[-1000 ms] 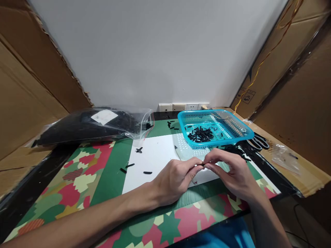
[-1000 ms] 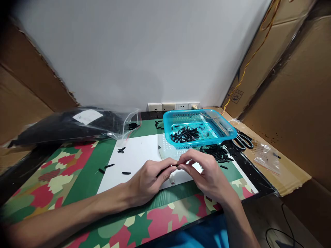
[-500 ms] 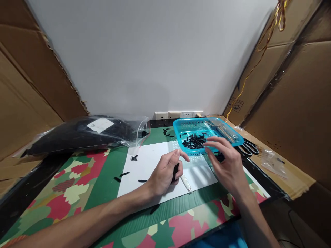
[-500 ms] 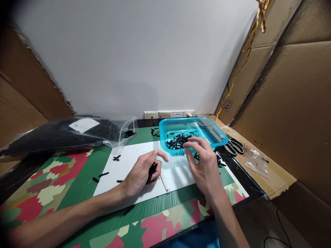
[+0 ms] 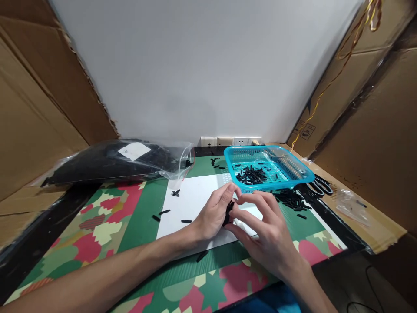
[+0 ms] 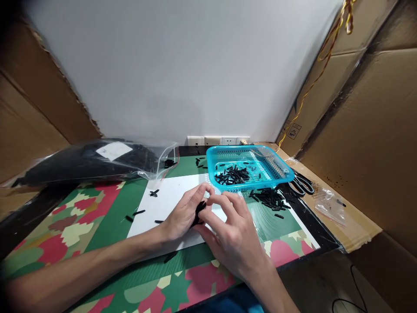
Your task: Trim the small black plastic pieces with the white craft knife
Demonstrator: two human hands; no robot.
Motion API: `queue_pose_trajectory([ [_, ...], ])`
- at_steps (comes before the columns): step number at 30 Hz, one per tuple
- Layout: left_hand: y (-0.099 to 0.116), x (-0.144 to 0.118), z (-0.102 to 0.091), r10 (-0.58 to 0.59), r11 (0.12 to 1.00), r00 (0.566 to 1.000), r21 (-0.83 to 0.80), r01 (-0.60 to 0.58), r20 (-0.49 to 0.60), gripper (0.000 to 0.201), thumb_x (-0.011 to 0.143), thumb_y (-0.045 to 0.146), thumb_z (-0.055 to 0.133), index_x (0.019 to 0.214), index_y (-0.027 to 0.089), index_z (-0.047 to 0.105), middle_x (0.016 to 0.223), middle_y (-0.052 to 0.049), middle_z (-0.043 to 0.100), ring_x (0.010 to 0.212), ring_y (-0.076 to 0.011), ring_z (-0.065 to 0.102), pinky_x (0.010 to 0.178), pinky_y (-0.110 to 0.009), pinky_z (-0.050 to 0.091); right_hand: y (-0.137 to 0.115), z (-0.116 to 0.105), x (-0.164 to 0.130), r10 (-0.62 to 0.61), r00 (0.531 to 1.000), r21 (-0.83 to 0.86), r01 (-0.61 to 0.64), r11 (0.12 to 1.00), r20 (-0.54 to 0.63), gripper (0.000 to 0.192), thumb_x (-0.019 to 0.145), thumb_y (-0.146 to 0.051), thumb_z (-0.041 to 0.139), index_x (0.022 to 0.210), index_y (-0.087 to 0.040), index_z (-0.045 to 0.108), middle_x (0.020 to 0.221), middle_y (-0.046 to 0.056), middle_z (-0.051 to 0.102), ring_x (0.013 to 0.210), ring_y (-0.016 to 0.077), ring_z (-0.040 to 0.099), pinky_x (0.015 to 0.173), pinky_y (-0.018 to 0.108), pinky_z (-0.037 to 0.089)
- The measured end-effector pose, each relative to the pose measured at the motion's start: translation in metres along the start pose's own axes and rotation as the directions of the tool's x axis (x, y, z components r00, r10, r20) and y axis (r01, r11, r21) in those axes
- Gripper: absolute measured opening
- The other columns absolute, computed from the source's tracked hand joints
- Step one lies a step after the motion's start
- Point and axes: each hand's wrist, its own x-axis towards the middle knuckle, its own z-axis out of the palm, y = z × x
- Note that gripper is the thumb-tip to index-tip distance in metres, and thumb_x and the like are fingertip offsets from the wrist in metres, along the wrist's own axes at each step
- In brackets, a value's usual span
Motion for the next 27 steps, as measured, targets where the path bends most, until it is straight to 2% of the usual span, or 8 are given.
queue_pose_trajectory([
  [3, -0.002, 0.001, 0.0, -0.002, 1.0, 1.0, -0.003, 0.002, 0.023, 0.058, 0.1, 0.075, 0.056, 0.087, 0.018, 0.057, 0.07, 0.004, 0.048, 0.059, -0.0106, 0.041, 0.052, -0.023, 0.036, 0.001, 0.001, -0.001, -0.01, 1.0, -0.015, 0.01, 1.0, 0.023, 0.016, 0.104, -0.016, 0.07, 0.114, -0.027, 0.074, 0.127, 0.01, 0.073, 0.116, 0.0309, 0.06, 0.099, 0.049, 0.056],
  [7, -0.003, -0.001, 0.002, -0.1, 0.986, 0.993, -0.124, 0.108, 0.066, 0.056, 0.098, 0.074, 0.06, 0.083, 0.021, 0.051, 0.064, 0.008, 0.039, 0.051, -0.0078, 0.032, 0.045, -0.02, 0.029, 0.006, 0.001, -0.002, 0.021, 1.0, 0.065, -0.022, 0.998, 0.018, 0.025, 0.104, -0.008, 0.064, 0.118, -0.027, 0.072, 0.124, 0.008, 0.075, 0.114, 0.0289, 0.061, 0.098, 0.048, 0.056],
  [10, -0.004, -0.001, 0.002, -0.115, 0.98, 0.99, -0.156, 0.126, 0.077, 0.053, 0.1, 0.071, 0.058, 0.09, 0.02, 0.056, 0.06, 0.009, 0.041, 0.049, -0.0074, 0.031, 0.045, -0.018, 0.029, 0.012, -0.003, 0.0, 0.084, 0.996, 0.131, -0.079, 0.988, -0.039, 0.025, 0.105, -0.006, 0.062, 0.114, -0.026, 0.072, 0.114, 0.008, 0.075, 0.107, 0.0268, 0.062, 0.094, 0.045, 0.055],
  [13, -0.005, -0.001, 0.001, -0.104, 0.986, 0.992, -0.119, 0.113, 0.077, 0.052, 0.102, 0.069, 0.057, 0.095, 0.018, 0.062, 0.057, 0.009, 0.044, 0.046, -0.0073, 0.029, 0.044, -0.018, 0.03, 0.017, -0.01, 0.001, 0.196, 0.975, 0.158, -0.178, 0.971, -0.108, 0.018, 0.105, -0.011, 0.064, 0.109, -0.026, 0.074, 0.11, 0.008, 0.073, 0.107, 0.0269, 0.062, 0.094, 0.043, 0.053],
  [16, -0.004, -0.002, -0.002, -0.078, 0.994, 0.988, -0.059, 0.087, 0.132, 0.05, 0.106, 0.065, 0.054, 0.095, 0.017, 0.063, 0.054, 0.009, 0.043, 0.044, -0.0067, 0.027, 0.043, -0.019, 0.028, 0.021, -0.014, -0.001, 0.348, 0.928, 0.234, -0.312, 0.921, -0.132, 0.011, 0.105, -0.019, 0.067, 0.105, -0.027, 0.075, 0.11, 0.008, 0.073, 0.11, 0.0279, 0.064, 0.096, 0.043, 0.052],
  [19, -0.002, -0.003, -0.004, -0.036, 0.999, 0.983, 0.014, 0.034, 0.181, 0.045, 0.107, 0.059, 0.056, 0.096, 0.017, 0.063, 0.055, 0.009, 0.043, 0.046, -0.0073, 0.032, 0.047, -0.02, 0.032, 0.025, -0.014, -0.002, 0.46, 0.883, 0.354, -0.403, 0.844, -0.093, 0.011, 0.106, -0.026, 0.067, 0.098, -0.025, 0.075, 0.108, 0.008, 0.073, 0.108, 0.0274, 0.066, 0.094, 0.041, 0.051],
  [23, 0.001, -0.005, -0.003, -0.055, 0.998, 0.977, 0.035, 0.049, 0.205, 0.035, 0.104, 0.054, 0.065, 0.103, 0.019, 0.06, 0.057, 0.01, 0.042, 0.049, -0.0075, 0.033, 0.048, -0.019, 0.03, 0.029, -0.012, -0.003, 0.53, 0.847, 0.493, -0.447, 0.746, -0.034, 0.015, 0.105, -0.032, 0.069, 0.095, -0.023, 0.075, 0.1, 0.006, 0.074, 0.099, 0.0248, 0.066, 0.088, 0.037, 0.05],
  [27, 0.001, -0.006, -0.001, -0.06, 0.995, 0.977, 0.09, 0.042, 0.204, 0.035, 0.104, 0.055, 0.066, 0.104, 0.02, 0.06, 0.06, 0.01, 0.045, 0.05, -0.0076, 0.037, 0.047, -0.019, 0.029, 0.031, -0.011, -0.002, 0.572, 0.82, 0.559, -0.483, 0.674, 0.019, 0.016, 0.104, -0.034, 0.072, 0.093, -0.023, 0.076, 0.097, 0.004, 0.074, 0.094, 0.0221, 0.066, 0.085, 0.034, 0.048],
])
